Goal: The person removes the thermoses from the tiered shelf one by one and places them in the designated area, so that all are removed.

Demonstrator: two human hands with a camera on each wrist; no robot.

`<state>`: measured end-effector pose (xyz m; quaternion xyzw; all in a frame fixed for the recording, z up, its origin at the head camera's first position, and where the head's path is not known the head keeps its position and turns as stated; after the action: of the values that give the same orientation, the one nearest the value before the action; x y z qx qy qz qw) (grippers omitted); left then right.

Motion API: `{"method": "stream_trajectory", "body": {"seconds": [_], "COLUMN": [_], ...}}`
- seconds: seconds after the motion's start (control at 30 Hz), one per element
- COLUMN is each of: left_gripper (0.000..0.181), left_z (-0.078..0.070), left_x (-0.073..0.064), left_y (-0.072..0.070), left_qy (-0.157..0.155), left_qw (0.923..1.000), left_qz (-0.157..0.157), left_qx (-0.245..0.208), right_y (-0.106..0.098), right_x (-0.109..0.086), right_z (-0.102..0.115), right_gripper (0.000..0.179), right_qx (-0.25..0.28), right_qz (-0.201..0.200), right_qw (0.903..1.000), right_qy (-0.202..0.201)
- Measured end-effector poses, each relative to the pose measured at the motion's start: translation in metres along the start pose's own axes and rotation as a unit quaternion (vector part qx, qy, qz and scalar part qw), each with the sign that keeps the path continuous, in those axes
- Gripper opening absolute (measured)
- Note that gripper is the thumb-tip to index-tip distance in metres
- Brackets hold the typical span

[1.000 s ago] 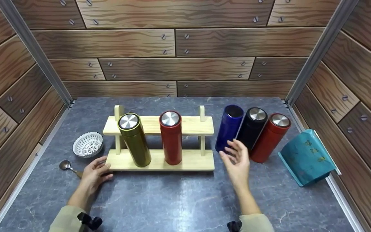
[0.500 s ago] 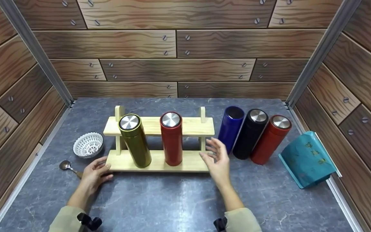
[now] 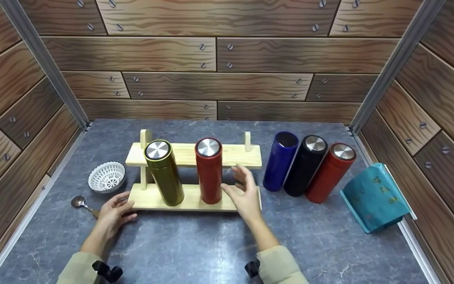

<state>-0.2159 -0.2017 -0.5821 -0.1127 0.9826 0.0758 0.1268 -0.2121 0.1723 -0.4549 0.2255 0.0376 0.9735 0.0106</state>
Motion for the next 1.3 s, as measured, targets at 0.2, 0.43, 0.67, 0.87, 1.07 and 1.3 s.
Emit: {"method": "stream_trajectory", "body": {"seconds": [0.2,0.43,0.67,0.87,1.07,1.3], "left_gripper": [0.046,0.046,0.045,0.044,0.046,0.045], "left_z": [0.000,0.001,0.001,0.001,0.003,0.001], "left_x": [0.000,-0.001,0.000,0.002,0.001,0.001], "left_y": [-0.001,0.000,-0.001,-0.001,-0.001,0.000], "left_qy": [-0.004,-0.003,-0.002,-0.005,-0.006,-0.001], "left_qw": [1.0000,1.0000,1.0000,1.0000,1.0000,1.0000], "left_qz": [0.000,0.002,0.002,-0.001,-0.007,-0.003], "left_qx": [0.001,0.000,-0.002,-0.003,0.003,0.000], "right_y": [0.015,0.023,0.030,0.035,0.037,0.038], "right_x": [0.006,0.009,0.011,0.014,0.014,0.015], "right_z": [0.003,0.000,-0.005,-0.006,-0.007,-0.008], "right_gripper": [0.060,0.068,0.072,0.073,0.074,0.075], "right_qx": [0.018,0.020,0.011,0.009,-0.007,-0.014], "right_qz": [0.006,0.015,0.017,0.024,0.030,0.036], "right_qw": [0.9998,0.9996,0.9994,0.9992,0.9986,0.9984], "right_qy": [-0.004,0.009,0.027,0.030,0.042,0.042]}}
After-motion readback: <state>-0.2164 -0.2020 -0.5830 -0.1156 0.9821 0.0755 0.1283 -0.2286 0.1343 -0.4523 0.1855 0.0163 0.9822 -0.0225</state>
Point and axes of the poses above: each hand's wrist, its own x-axis towards the middle knuckle, its own y-axis out of the palm, z = x × y, the point moved 3 cm from there along x, towards the middle knuckle, and after that the axes turned 6 degrees about x, right-handed, at the moved point
